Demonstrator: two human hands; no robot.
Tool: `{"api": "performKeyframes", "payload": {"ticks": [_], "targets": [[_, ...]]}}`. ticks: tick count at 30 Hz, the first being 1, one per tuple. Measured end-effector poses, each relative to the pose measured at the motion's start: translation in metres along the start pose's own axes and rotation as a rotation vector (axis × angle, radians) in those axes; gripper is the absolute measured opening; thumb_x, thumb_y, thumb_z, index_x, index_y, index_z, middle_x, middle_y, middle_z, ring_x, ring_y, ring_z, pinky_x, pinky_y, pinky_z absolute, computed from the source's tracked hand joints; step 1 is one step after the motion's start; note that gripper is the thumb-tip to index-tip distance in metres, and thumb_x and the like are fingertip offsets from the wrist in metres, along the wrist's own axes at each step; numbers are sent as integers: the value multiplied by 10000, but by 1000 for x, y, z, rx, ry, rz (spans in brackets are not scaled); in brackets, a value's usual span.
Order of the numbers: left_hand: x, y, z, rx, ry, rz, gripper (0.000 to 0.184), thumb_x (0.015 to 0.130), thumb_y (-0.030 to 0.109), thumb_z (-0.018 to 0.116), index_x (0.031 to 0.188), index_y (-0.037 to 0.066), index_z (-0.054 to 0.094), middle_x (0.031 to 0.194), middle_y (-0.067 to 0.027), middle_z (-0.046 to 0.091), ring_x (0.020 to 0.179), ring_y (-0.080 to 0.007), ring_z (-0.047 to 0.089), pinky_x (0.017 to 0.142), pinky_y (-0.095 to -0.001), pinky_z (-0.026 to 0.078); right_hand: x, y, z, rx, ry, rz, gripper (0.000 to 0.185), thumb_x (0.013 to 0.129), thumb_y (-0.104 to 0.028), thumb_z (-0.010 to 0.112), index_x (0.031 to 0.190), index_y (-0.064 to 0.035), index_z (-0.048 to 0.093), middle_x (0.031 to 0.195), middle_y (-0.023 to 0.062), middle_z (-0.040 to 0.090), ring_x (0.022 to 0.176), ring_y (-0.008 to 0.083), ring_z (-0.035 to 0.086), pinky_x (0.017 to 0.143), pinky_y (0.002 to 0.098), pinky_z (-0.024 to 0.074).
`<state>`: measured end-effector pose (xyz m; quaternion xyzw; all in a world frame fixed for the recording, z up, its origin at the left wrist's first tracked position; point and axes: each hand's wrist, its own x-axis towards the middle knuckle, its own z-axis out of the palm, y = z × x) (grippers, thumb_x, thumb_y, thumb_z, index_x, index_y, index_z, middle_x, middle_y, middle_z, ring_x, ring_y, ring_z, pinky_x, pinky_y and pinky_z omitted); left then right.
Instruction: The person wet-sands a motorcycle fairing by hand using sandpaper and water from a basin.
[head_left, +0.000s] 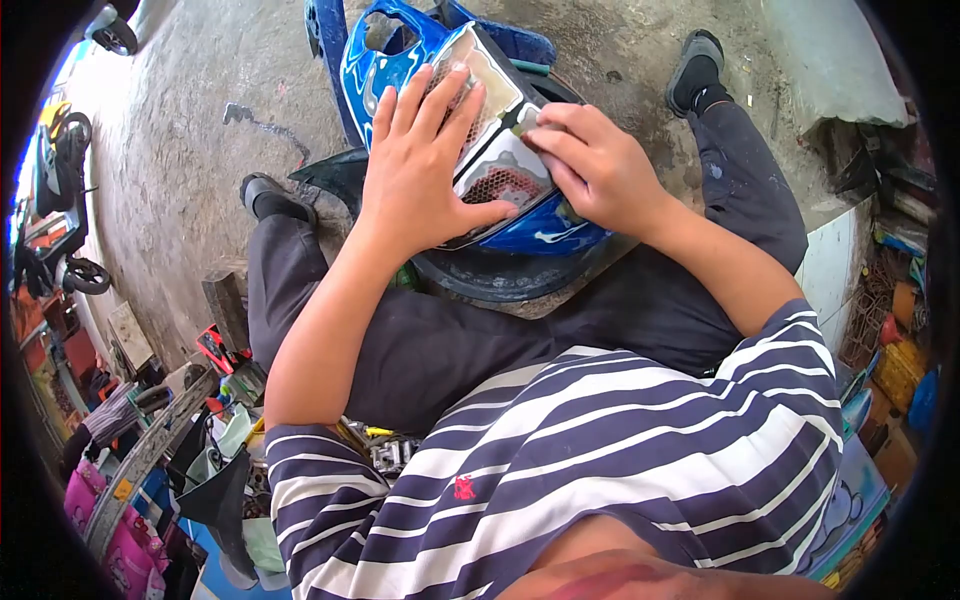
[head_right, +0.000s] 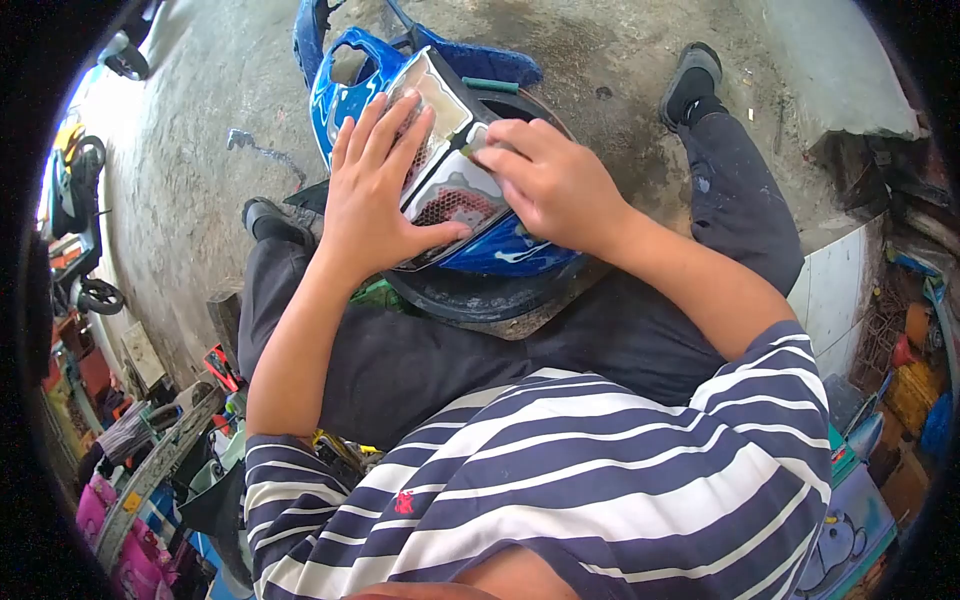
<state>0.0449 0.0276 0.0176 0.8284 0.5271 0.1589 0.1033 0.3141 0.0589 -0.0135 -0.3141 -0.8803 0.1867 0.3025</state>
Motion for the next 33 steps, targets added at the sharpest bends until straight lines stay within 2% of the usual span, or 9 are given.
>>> {"api": "performKeyframes", "payload": {"ticks": [13, 18, 22, 29, 33], "targets": [[0, -1, 0, 15, -7, -3, 1216, 662, 663, 965, 1664, 116, 546, 1742, -134, 479, 1658, -411, 359, 1364, -605, 209, 6, 9, -6, 0, -12, 17, 353, 885, -39, 775, 1236, -74, 768, 1264, 102, 700, 1052, 330, 693, 895, 440, 610], [-1, -1, 1, 11, -2, 4, 1218, 663, 664, 963, 1665, 115, 544, 1743, -136, 478, 1659, -412, 356, 1365, -605, 209, 3, -6, -5, 26, -28, -29, 346, 883, -35, 766, 1228, -58, 763, 1253, 106, 702, 1067, 335, 684, 935, 438, 604], [0, -1, 1, 12, -7, -1, 1217, 662, 664, 964, 1664, 114, 545, 1742, -134, 479, 1658, -415, 357, 1365, -606, 211, 5, 13, -6, 68, -13, 50, 357, 883, -11, 752, 1238, -49, 766, 1283, 123, 696, 1099, 353, 680, 955, 449, 593], [0, 0, -1, 7, -6, 0, 1215, 656, 648, 968, 1663, 114, 548, 1741, -133, 482, 1656, -417, 361, 1363, -604, 216, 3, -4, -7, 73, -62, -11, 320, 881, -16, 762, 1199, -55, 766, 1257, 105, 692, 1090, 349, 679, 940, 447, 593], [-1, -2, 1, 8, 1, 13, 1207, 660, 675, 954, 1643, 94, 563, 1723, -137, 484, 1644, -421, 357, 1349, -619, 223, 7, 17, -7, 28, 11, 22, 330, 877, -21, 766, 1204, -62, 765, 1272, 102, 699, 1062, 336, 674, 919, 443, 600]]}}
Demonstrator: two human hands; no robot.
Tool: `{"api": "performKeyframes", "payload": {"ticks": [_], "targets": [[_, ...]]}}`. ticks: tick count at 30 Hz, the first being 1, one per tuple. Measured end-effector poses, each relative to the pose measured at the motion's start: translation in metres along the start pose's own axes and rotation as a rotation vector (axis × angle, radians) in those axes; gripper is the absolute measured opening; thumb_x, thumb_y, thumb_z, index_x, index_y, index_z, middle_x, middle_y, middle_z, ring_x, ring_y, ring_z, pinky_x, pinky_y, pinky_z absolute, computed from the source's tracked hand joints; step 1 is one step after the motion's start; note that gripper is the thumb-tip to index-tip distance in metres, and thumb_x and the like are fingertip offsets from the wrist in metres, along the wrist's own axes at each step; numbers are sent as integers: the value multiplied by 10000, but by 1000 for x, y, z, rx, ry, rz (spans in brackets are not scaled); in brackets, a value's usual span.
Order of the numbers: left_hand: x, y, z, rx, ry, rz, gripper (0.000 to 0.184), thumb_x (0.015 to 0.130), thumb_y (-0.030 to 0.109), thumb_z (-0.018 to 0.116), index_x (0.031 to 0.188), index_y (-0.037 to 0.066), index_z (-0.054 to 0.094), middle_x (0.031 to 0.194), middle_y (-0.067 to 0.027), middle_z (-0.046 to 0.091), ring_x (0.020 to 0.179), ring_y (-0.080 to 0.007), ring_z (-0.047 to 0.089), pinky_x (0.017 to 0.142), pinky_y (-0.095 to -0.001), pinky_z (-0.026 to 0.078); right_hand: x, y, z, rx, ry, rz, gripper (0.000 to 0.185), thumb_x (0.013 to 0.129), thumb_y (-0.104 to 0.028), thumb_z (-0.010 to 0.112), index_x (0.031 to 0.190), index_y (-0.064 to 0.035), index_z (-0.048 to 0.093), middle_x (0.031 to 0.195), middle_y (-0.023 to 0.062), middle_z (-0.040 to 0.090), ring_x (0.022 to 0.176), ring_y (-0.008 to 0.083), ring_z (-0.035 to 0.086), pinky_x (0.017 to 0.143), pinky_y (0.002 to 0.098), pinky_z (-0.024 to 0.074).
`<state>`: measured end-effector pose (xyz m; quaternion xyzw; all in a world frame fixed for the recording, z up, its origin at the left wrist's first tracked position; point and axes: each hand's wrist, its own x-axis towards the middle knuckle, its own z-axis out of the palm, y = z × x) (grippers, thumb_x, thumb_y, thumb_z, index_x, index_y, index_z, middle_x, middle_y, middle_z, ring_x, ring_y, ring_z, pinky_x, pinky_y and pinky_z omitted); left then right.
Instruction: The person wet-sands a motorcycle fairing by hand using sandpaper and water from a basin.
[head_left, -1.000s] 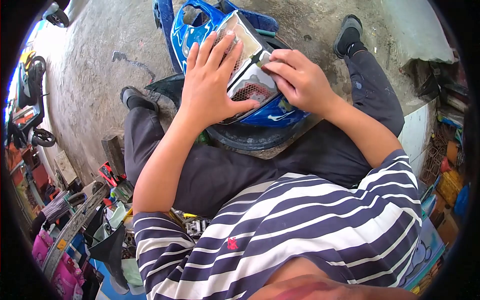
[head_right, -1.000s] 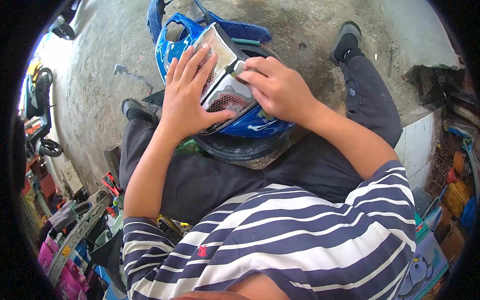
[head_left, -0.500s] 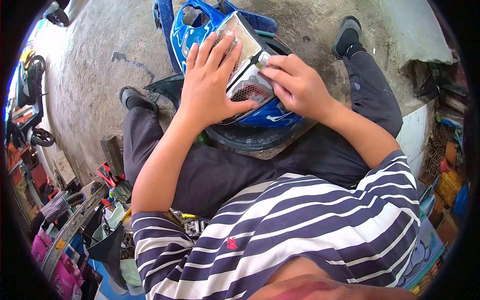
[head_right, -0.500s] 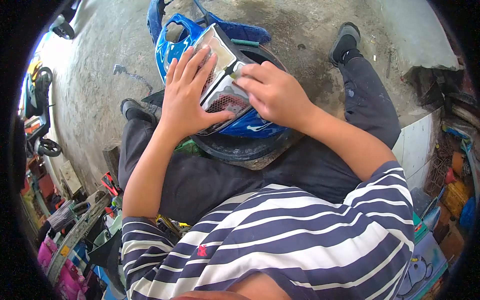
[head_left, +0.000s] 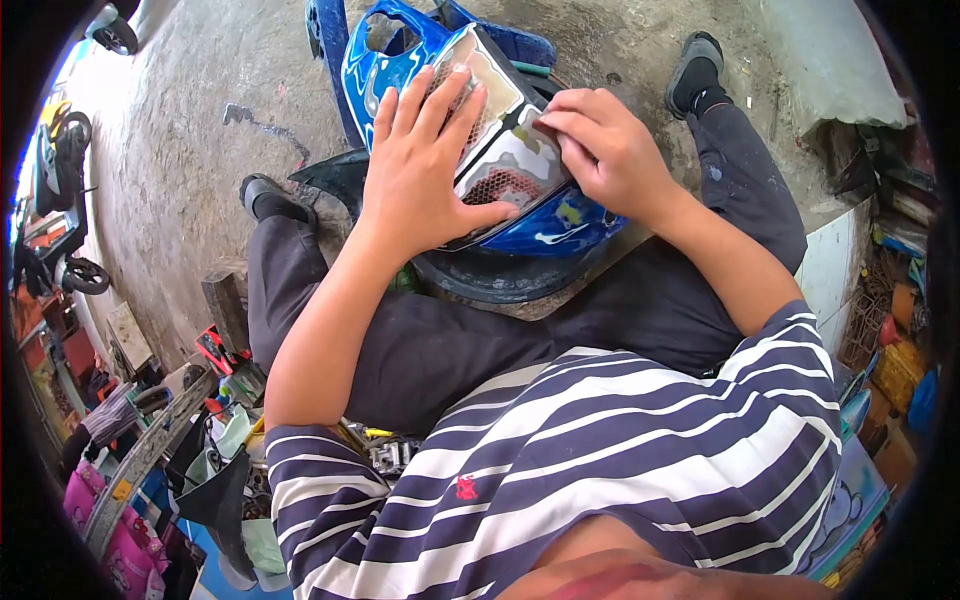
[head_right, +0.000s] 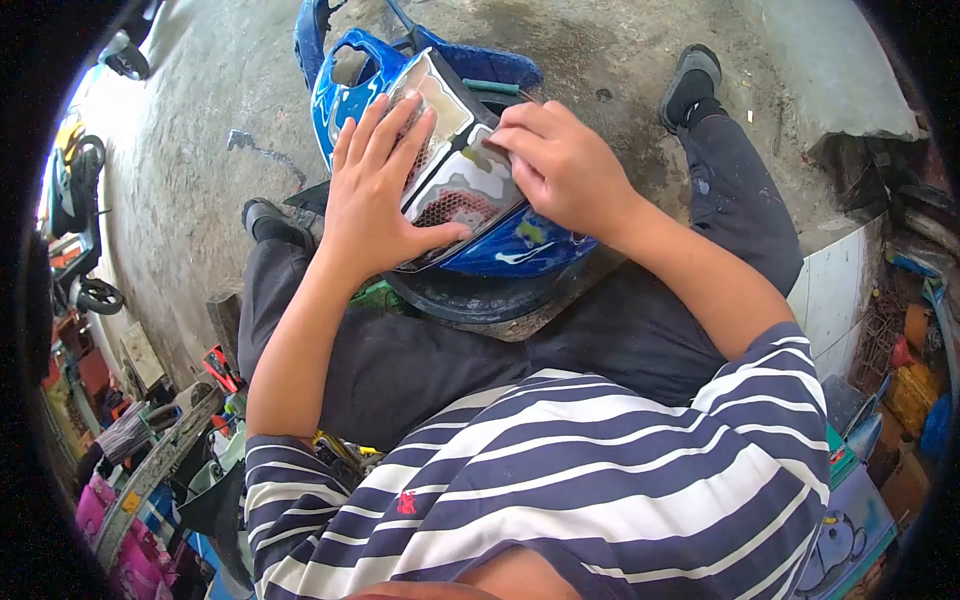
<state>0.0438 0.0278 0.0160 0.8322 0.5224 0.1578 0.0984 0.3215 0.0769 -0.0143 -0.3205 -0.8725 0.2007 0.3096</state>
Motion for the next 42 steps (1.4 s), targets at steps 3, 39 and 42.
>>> {"api": "performKeyframes", "payload": {"ticks": [3, 39, 42], "targets": [[0, 0, 0, 4, 2, 2, 1208, 660, 690, 947, 1635, 84, 569, 1715, -139, 485, 1639, -423, 355, 1343, -626, 227, -6, -23, 1, 10, -52, -39, 328, 869, -11, 759, 1195, -53, 765, 1264, 103, 713, 1054, 344, 672, 909, 446, 596], [2, 1, -2, 1, -25, -18, 1216, 665, 640, 967, 1671, 107, 537, 1752, -140, 463, 1657, -422, 352, 1360, -613, 217, -2, -10, -6, -57, -100, -44, 460, 837, 16, 769, 1291, -60, 764, 1310, 138, 737, 1084, 364, 716, 930, 452, 617], [0, 1, -1, 0, -11, -10, 1214, 666, 635, 967, 1670, 104, 537, 1750, -143, 466, 1655, -425, 354, 1359, -615, 218, -3, -13, -4, -84, -65, -31, 432, 853, 12, 769, 1280, -51, 766, 1281, 148, 735, 1076, 363, 716, 927, 448, 616]]}}
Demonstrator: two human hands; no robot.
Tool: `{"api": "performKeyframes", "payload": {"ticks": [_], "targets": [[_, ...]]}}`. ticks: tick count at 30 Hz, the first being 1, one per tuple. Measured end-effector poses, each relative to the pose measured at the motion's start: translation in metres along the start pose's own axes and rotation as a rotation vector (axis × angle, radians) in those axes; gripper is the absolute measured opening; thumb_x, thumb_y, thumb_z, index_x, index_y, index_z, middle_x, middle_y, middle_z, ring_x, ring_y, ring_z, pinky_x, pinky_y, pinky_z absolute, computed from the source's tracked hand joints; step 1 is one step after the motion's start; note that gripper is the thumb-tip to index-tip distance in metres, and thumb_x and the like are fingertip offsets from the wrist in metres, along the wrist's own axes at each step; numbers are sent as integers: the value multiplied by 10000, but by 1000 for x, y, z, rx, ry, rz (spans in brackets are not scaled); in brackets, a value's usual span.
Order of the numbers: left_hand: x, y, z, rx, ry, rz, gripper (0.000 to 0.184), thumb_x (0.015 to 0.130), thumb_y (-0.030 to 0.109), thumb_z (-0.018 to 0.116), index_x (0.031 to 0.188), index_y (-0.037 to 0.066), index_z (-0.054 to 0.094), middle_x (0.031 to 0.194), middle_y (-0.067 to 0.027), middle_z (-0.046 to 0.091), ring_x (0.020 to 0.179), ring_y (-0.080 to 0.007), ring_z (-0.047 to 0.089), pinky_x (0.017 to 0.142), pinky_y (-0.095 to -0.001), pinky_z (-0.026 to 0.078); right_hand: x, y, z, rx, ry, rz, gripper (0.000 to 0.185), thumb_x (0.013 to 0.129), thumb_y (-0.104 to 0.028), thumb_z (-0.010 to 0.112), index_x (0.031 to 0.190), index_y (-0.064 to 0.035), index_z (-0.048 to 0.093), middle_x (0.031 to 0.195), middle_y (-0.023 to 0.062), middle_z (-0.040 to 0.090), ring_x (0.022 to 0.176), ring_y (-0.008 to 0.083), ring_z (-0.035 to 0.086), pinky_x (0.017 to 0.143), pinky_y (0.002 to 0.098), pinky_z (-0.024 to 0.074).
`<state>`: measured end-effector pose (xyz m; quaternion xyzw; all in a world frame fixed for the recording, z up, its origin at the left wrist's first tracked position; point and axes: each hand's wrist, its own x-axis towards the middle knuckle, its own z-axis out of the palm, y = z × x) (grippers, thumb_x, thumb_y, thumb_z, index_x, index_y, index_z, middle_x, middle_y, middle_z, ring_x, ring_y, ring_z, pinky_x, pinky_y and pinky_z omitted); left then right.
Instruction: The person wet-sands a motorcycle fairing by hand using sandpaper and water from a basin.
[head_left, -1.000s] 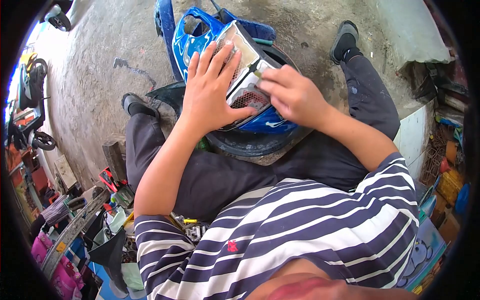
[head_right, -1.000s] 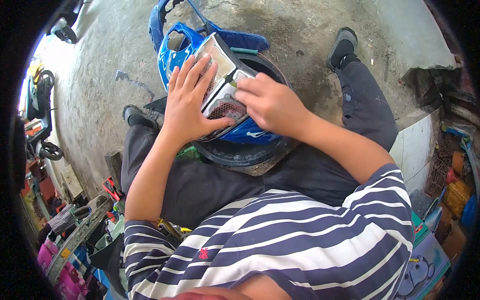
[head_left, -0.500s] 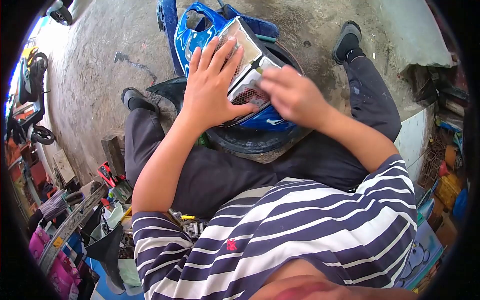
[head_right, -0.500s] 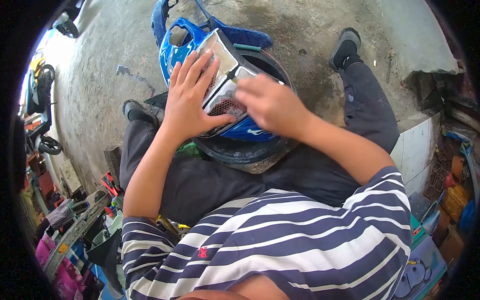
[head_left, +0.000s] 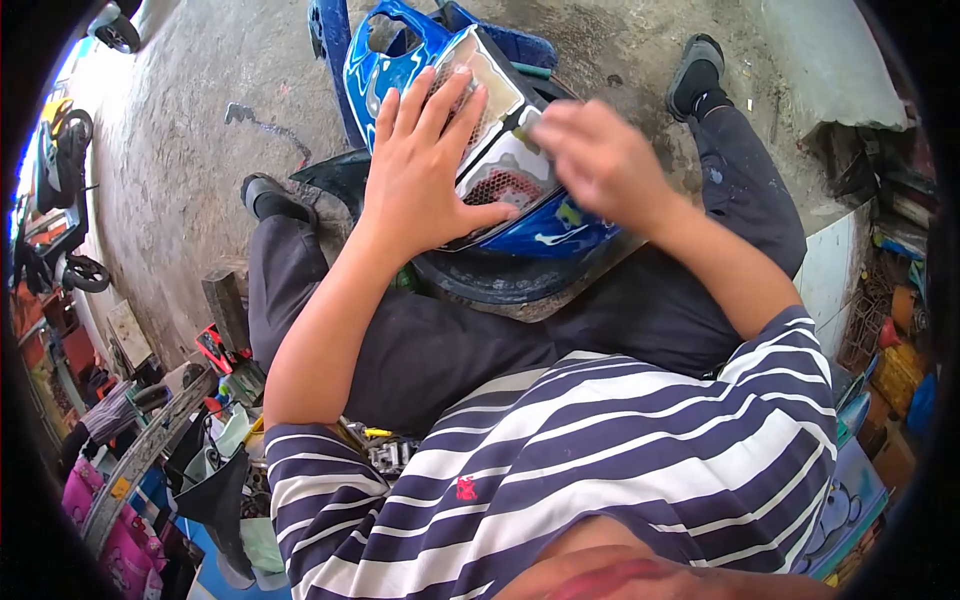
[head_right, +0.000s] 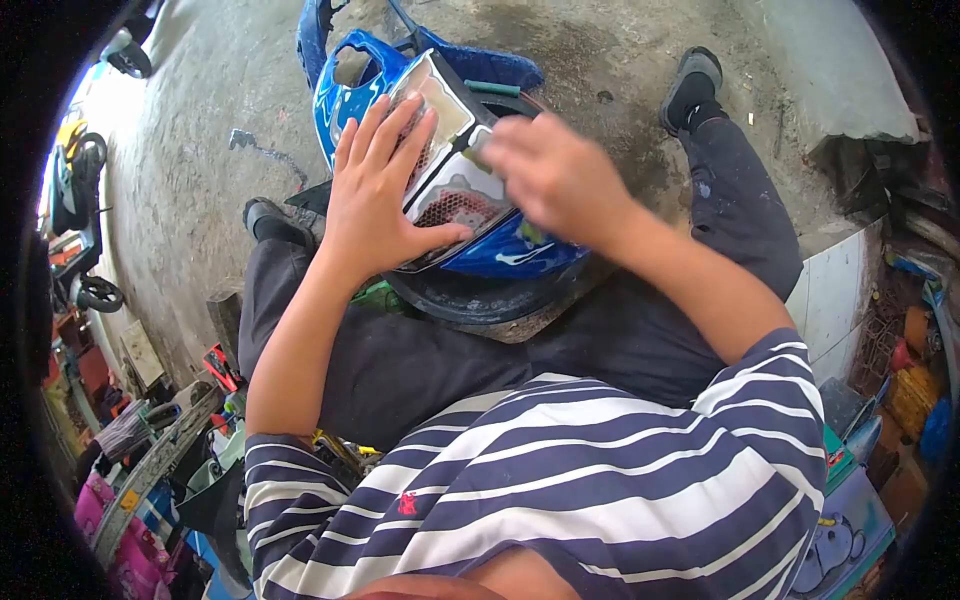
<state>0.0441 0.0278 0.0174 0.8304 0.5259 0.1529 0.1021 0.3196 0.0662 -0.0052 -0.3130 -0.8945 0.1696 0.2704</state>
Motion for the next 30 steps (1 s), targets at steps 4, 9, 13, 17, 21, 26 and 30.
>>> {"api": "performKeyframes", "payload": {"ticks": [4, 9, 13, 17, 21, 26, 30], "targets": [[0, 1, -2, 10, -12, 0, 1215, 666, 657, 958, 1660, 94, 545, 1741, -144, 469, 1648, -426, 355, 1354, -619, 217, -2, -13, 1, 55, -39, -63, 408, 848, 14, 782, 1251, -48, 768, 1262, 142, 734, 1071, 360, 718, 914, 445, 616], [0, 0, 2, 11, 6, 10, 1213, 666, 690, 943, 1641, 77, 561, 1732, -141, 464, 1643, -423, 344, 1344, -625, 223, 0, -6, 6, 35, 17, -29, 357, 860, -47, 793, 1215, -74, 769, 1260, 97, 722, 1039, 329, 707, 877, 440, 622], [-2, 0, 0, 23, -3, 9, 1201, 680, 688, 936, 1643, 78, 558, 1731, -141, 465, 1644, -424, 341, 1345, -624, 222, 1, -5, 3, -13, 0, -23, 340, 877, -85, 792, 1216, -96, 770, 1266, 78, 722, 1037, 310, 701, 864, 431, 628], [-2, 0, 2, 18, 1, 12, 1197, 686, 690, 932, 1643, 76, 558, 1724, -141, 471, 1642, -428, 344, 1345, -623, 223, 2, 2, 2, 21, 12, -21, 354, 871, -34, 777, 1222, -86, 776, 1266, 94, 728, 1040, 332, 707, 883, 431, 617], [-1, 1, 0, 3, -1, -6, 1217, 671, 637, 968, 1674, 103, 533, 1751, -136, 463, 1655, -428, 348, 1359, -614, 211, 4, -8, 3, -1, -23, -65, 377, 862, -53, 789, 1235, -99, 768, 1280, 73, 722, 1039, 317, 695, 870, 431, 624], [-1, 1, 0, 2, -1, 1, 1221, 666, 630, 969, 1676, 105, 529, 1752, -137, 462, 1655, -428, 350, 1357, -615, 217, 6, -7, 5, 12, 13, -44, 388, 853, -72, 794, 1239, -111, 773, 1302, 63, 710, 1048, 305, 686, 885, 427, 621], [-1, 1, -1, 8, -11, -6, 1220, 665, 624, 970, 1677, 106, 528, 1751, -136, 463, 1654, -423, 353, 1356, -614, 218, 6, -2, 3, 15, 2, -35, 392, 855, -65, 790, 1245, -99, 768, 1312, 71, 710, 1061, 316, 682, 888, 424, 619]]}}
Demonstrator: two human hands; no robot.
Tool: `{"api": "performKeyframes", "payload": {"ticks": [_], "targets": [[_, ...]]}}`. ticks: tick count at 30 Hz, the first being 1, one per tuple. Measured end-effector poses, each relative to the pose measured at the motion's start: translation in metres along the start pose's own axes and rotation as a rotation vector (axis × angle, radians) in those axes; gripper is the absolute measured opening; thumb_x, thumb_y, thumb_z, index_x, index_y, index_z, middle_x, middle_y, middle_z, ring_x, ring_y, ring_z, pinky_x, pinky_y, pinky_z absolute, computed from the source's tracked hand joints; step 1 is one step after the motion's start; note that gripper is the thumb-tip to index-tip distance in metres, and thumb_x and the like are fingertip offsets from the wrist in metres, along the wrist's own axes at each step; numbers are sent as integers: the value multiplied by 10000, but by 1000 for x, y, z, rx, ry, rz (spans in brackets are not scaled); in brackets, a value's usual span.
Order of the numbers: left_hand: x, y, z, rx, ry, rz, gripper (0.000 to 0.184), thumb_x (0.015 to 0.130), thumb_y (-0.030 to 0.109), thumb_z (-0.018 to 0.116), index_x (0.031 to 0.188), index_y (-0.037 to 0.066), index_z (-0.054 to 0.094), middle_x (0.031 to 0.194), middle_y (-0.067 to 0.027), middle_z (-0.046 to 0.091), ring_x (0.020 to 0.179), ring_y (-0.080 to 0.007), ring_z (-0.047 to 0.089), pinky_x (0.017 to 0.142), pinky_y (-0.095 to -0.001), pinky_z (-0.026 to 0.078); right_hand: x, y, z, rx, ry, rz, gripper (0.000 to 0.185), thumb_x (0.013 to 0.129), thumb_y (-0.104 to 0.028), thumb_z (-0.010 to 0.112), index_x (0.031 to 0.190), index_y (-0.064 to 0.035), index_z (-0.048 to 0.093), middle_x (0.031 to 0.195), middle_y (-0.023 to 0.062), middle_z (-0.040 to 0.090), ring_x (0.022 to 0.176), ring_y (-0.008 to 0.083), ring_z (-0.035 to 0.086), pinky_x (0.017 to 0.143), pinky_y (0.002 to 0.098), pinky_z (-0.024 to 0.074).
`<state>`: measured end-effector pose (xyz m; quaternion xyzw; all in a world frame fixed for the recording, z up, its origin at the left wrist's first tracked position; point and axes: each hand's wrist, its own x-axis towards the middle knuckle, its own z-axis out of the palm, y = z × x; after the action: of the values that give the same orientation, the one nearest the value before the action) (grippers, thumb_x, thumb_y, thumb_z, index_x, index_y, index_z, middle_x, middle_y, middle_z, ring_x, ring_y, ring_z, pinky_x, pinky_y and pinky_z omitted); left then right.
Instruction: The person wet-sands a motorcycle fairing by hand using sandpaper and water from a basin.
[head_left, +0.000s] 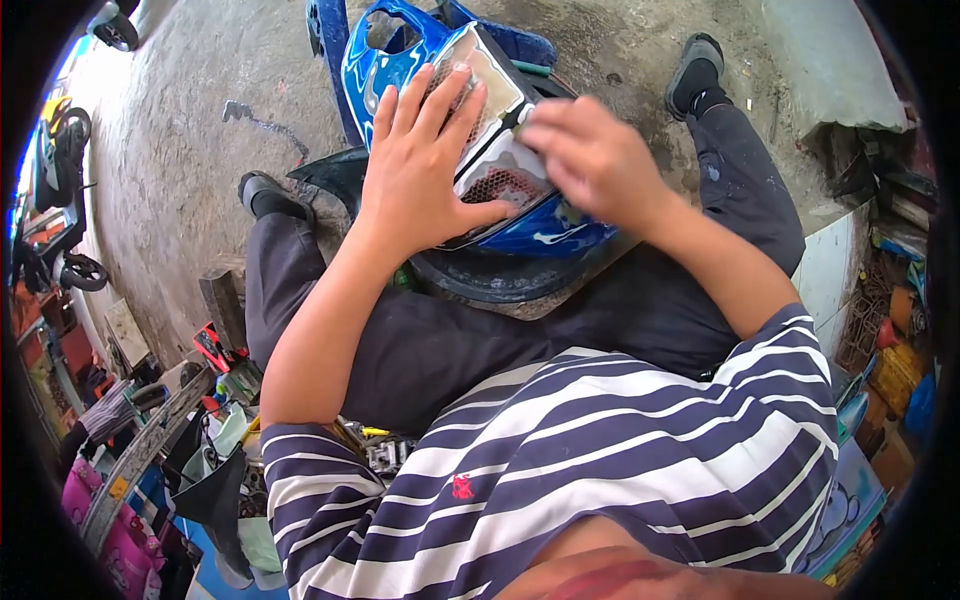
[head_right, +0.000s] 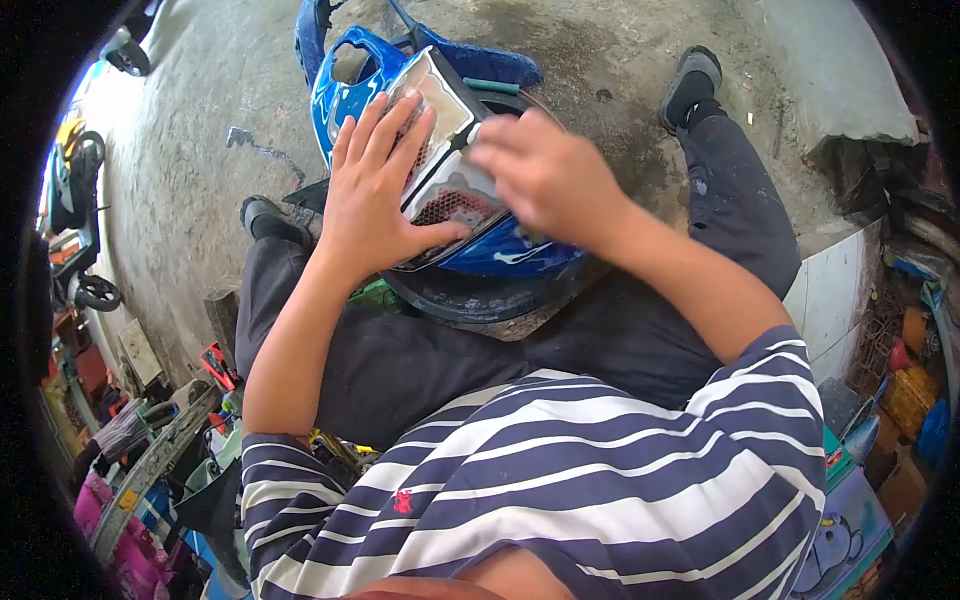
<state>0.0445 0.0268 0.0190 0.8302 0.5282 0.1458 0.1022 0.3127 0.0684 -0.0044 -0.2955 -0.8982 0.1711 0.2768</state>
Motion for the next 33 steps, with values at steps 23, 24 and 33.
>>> {"api": "performKeyframes", "payload": {"ticks": [23, 24, 33], "targets": [[1, 0, 0, 1, 0, -6, 1224, 662, 618, 972, 1681, 110, 523, 1755, -134, 459, 1656, -421, 350, 1359, -610, 214, 1, -20, 0, -20, -37, -45, 317, 862, -53, 788, 1178, -77, 782, 1260, 63, 730, 1024, 324, 685, 889, 438, 614], [1, 0, 0, 1, 2, -4, 1225, 662, 618, 972, 1682, 111, 522, 1755, -135, 459, 1655, -422, 352, 1359, -610, 214, 3, -16, -1, -24, -25, -12, 325, 859, -52, 791, 1183, -73, 780, 1265, 69, 729, 1027, 323, 685, 890, 437, 614], [-1, -1, 2, 2, 1, -3, 1237, 665, 635, 968, 1694, 122, 511, 1758, -133, 455, 1656, -421, 352, 1358, -611, 215, 1, -11, 2, 24, -17, 2, 375, 847, -38, 789, 1220, -70, 763, 1294, 86, 715, 1055, 324, 675, 910, 428, 610]]}}
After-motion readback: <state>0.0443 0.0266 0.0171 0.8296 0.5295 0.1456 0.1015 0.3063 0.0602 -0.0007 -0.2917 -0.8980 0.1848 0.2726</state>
